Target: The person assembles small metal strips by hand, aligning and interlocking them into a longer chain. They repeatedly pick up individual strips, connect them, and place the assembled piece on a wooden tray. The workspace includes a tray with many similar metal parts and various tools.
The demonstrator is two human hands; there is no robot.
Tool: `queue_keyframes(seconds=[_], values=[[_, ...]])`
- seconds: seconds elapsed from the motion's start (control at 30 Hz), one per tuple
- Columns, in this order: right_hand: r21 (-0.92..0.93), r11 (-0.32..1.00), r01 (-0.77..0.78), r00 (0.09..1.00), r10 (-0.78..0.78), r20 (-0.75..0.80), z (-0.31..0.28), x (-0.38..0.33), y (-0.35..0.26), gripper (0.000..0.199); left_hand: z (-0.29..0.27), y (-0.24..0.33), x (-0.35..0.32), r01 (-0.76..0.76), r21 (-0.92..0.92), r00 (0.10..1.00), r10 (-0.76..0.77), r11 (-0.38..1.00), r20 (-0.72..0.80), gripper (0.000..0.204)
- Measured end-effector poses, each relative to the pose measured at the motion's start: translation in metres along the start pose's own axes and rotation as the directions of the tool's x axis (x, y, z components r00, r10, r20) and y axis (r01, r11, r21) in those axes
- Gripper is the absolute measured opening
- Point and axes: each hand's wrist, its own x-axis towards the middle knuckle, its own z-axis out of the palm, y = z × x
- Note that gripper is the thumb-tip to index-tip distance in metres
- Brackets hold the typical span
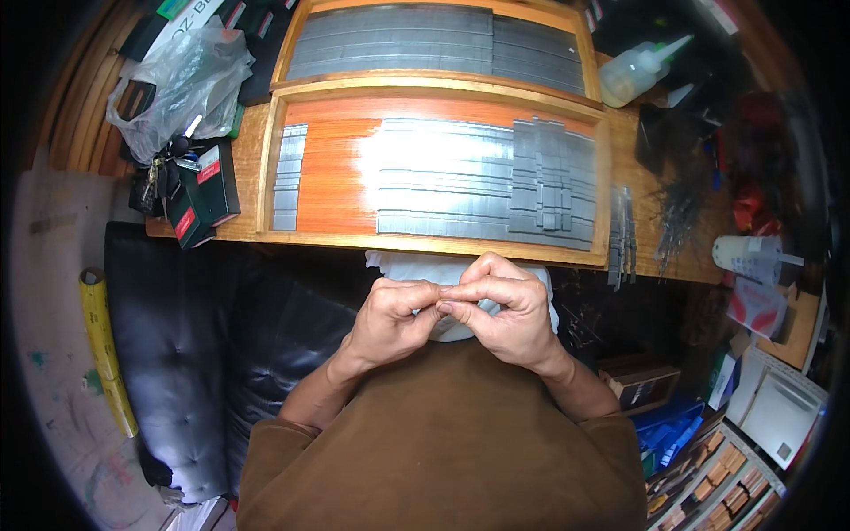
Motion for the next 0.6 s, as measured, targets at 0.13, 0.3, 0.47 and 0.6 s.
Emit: queue_keyframes(seconds=[0.13,0.3,0.47,0.6], values=[[-0.006,1.0,-0.019,1.0,0.019,0.006,-0.0008,0.0012,0.0019,0.018,0.0,0.0023,-0.0005,0.017,0.019,1.0,-0.017,1.0,0.007,0.011],[-0.002,1.0,0.0,1.0,0.0,0.016,-0.0013,0.0016,0.0044,0.017,-0.0006,0.0039,-0.0017,-0.008,0.055,1.0,0.008,0.998,0.011,0.017],[0.016,1.0,-0.001,0.999,0.001,0.033,-0.0013,0.0032,0.0035,0.016,0.0004,0.0017,-0.0043,-0.055,0.056,0.998,0.056,0.997,-0.013,0.022],[0.035,0.999,-0.025,0.998,0.023,0.053,-0.0021,0.0038,0.0012,0.017,0.0019,0.0008,-0.0074,-0.063,0.069,0.998,0.065,0.996,-0.022,0.022]])
